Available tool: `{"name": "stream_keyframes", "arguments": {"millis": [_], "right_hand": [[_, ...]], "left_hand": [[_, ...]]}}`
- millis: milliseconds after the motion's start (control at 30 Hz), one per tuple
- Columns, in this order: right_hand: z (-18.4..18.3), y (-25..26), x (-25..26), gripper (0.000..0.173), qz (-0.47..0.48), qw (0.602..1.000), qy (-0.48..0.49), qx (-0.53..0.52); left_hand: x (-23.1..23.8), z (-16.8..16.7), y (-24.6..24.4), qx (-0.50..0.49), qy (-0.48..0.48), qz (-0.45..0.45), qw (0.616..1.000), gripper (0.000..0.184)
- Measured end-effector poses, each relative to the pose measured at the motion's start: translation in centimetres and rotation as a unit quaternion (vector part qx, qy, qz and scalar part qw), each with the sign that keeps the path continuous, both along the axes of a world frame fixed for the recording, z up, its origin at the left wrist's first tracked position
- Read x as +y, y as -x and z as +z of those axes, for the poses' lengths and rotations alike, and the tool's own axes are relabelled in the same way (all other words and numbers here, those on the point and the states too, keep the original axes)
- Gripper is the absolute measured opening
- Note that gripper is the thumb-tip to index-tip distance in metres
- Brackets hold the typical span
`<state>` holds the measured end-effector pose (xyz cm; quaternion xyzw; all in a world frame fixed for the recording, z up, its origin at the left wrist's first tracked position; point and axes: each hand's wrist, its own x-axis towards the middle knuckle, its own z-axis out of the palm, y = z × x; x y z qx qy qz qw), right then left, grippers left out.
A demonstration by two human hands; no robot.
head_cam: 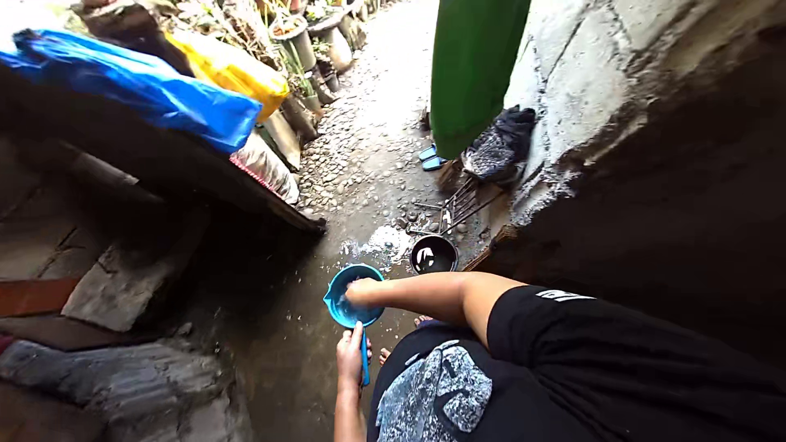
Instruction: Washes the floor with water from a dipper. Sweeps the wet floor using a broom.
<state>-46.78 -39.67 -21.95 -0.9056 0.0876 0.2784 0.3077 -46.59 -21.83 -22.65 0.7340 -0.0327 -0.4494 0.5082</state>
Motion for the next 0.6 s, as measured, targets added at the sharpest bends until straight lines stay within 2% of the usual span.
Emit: {"name": "stream_keyframes", "arguments": {"millis": [133, 233, 367, 500, 567, 600], "right_hand": [[-0.1, 0.5, -0.8, 0.028, 0.034, 0.997, -0.001, 0.063], [-1.1, 1.0, -1.4, 0.034, 0.001, 1.0, -0.01, 0.012], [0.1, 1.5, -3.2, 0.022, 0.002, 0.992, -0.107, -0.07], [4.0, 6.4, -7.5, 0.025, -0.206, 0.934, -0.176, -0.234], [3.1, 10.0, -11.2, 0.03, -0.3, 0.924, -0.109, -0.213], [0.8, 12.1, -13.6, 0.032, -0.326, 0.926, -0.041, -0.186]], "left_hand": [[-0.8, -0.2, 0.1, 0.014, -0.003, -0.024, 1.0, 0.031], [-1.3, -0.3, -0.1, 0.019, -0.001, -0.03, 0.999, 0.03], [-1.6, -0.8, -0.4, 0.025, -0.013, -0.028, 0.999, 0.032], [-1.0, -1.6, -0.5, 0.015, -0.031, -0.022, 0.999, 0.031], [-0.1, -2.0, -0.5, 0.005, -0.046, -0.021, 0.999, 0.031], [0.5, -2.2, -0.5, 0.003, -0.055, -0.016, 0.998, 0.032]]}}
